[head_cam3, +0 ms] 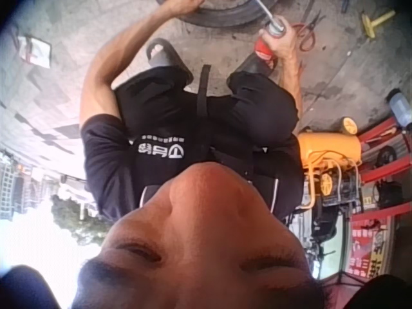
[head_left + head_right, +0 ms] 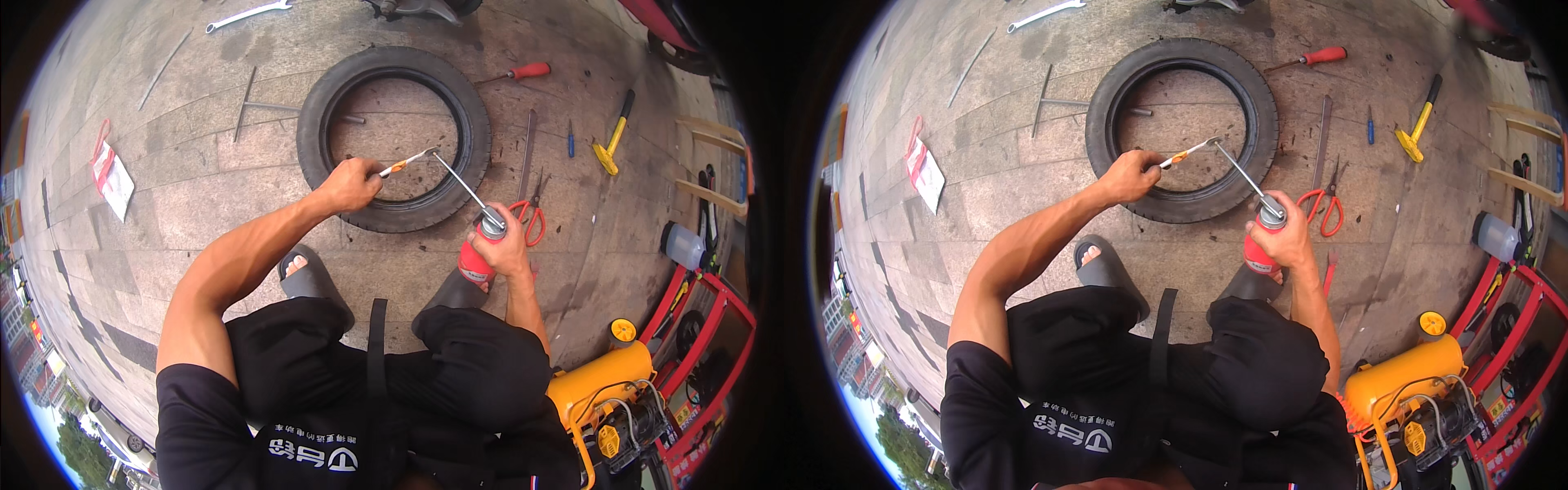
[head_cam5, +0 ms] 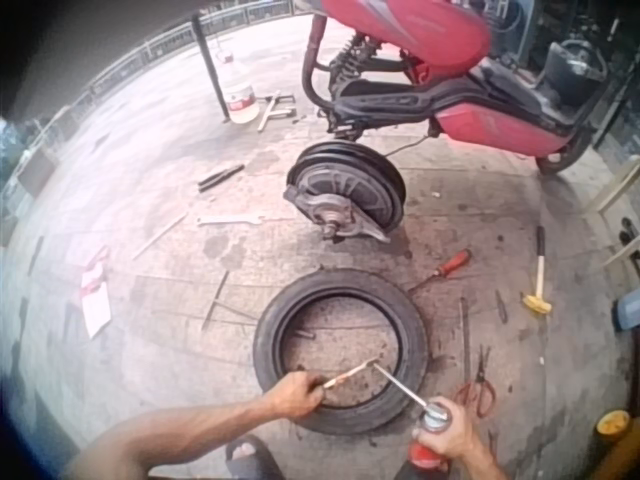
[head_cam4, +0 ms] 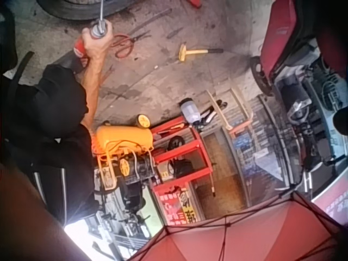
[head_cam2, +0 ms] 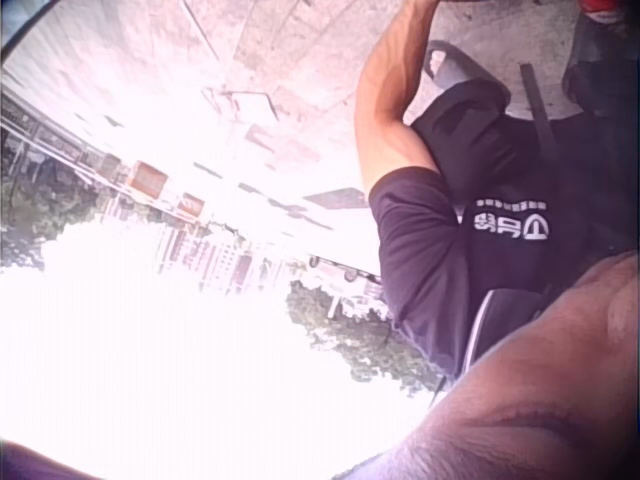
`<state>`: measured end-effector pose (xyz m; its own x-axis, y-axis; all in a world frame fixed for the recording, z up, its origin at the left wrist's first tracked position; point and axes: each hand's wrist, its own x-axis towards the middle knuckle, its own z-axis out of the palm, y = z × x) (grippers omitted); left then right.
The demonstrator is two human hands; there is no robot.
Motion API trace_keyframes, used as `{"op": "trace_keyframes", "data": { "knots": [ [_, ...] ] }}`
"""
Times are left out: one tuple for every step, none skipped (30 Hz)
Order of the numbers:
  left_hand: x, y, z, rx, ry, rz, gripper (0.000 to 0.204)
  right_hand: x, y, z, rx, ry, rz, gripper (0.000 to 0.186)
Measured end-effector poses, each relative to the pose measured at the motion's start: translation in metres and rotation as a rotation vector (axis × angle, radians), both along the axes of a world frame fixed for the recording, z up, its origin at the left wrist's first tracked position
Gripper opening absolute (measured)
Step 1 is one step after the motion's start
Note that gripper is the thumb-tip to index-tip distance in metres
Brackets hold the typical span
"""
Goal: The person applies sealant to the inner rim of a tire using a brush, then wipes a metal rim with a cloth. The person uses a pneumatic tool to work on the rim.
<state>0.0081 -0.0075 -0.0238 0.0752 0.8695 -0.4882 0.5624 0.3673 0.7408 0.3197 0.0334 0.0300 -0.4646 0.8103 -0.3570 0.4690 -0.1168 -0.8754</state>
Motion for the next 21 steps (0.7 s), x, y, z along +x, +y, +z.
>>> {"op": "trace_keyframes", "data": {
  "knots": [
    [0.0,-0.001,-0.001,-0.003,0.002,0.007,0.036,0.0,0.0,-0.001,0.029,-0.003,0.014,0.045],
    [0.001,-0.001,-0.003,0.0,0.003,0.01,0.036,0.001,0.0,-0.001,0.012,-0.022,0.006,0.044],
    [0.001,-0.002,-0.004,-0.014,0.006,0.007,0.036,0.002,-0.001,-0.002,0.012,-0.052,0.015,0.042],
    [0.001,-0.003,-0.006,-0.022,0.009,0.001,0.036,0.003,-0.001,-0.003,0.019,-0.105,0.02,0.041],
    [0.001,-0.003,-0.007,-0.021,0.015,-0.003,0.036,0.004,-0.002,-0.004,-0.002,-0.06,0.025,0.043],
    [0.001,-0.004,-0.008,-0.04,0.006,0.015,0.036,0.005,-0.002,-0.005,-0.017,-0.039,0.026,0.045],
    [0.001,-0.005,-0.009,-0.048,0.0,0.036,0.036,0.007,-0.003,-0.007,0.0,-0.018,0.034,0.048],
    [0.001,-0.005,-0.01,-0.061,-0.012,0.051,0.036,0.008,-0.005,-0.008,-0.026,-0.007,0.014,0.048],
    [0.001,-0.005,-0.011,-0.061,-0.006,0.055,0.036,0.009,-0.006,-0.009,-0.023,0.006,0.002,0.048],
    [0.002,-0.005,-0.012,-0.067,-0.006,0.052,0.036,0.01,-0.007,-0.01,-0.011,0.01,-0.015,0.048],
    [0.002,-0.005,-0.013,-0.073,0.002,0.058,0.036,0.011,-0.008,-0.011,-0.024,0.042,-0.03,0.048],
    [0.003,-0.005,-0.013,-0.08,-0.012,0.058,0.036,0.012,-0.009,-0.012,-0.028,0.066,-0.048,0.048],
    [0.005,-0.004,-0.013,-0.087,-0.018,0.067,0.036,0.013,-0.01,-0.013,-0.036,0.076,-0.063,0.048],
    [0.006,-0.004,-0.013,-0.095,-0.022,0.077,0.036,0.014,-0.01,-0.014,-0.014,0.066,-0.054,0.046],
    [0.008,-0.003,-0.013,-0.109,-0.035,0.075,0.036,0.014,-0.01,-0.015,0.003,0.043,-0.04,0.045],
    [0.009,-0.002,-0.012,-0.123,-0.046,0.073,0.036,0.015,-0.01,-0.015,0.032,0.016,-0.032,0.043],
    [0.01,-0.002,-0.012,-0.134,-0.056,0.073,0.036,0.015,-0.01,-0.015,0.016,0.0,-0.035,0.042],
    [0.011,-0.001,-0.011,-0.134,-0.064,0.066,0.036,0.015,-0.01,-0.016,0.013,-0.02,-0.044,0.041],
    [0.012,0.0,-0.011,-0.131,-0.071,0.06,0.036,0.016,-0.01,-0.016,0.019,-0.043,-0.05,0.04],
    [0.012,0.0,-0.011,-0.122,-0.075,0.058,0.036,0.016,-0.009,-0.016,0.021,-0.035,-0.051,0.04],
    [0.012,0.0,-0.011,-0.125,-0.073,0.053,0.036,0.016,-0.009,-0.017,0.032,-0.029,-0.05,0.039]
  ]
}}
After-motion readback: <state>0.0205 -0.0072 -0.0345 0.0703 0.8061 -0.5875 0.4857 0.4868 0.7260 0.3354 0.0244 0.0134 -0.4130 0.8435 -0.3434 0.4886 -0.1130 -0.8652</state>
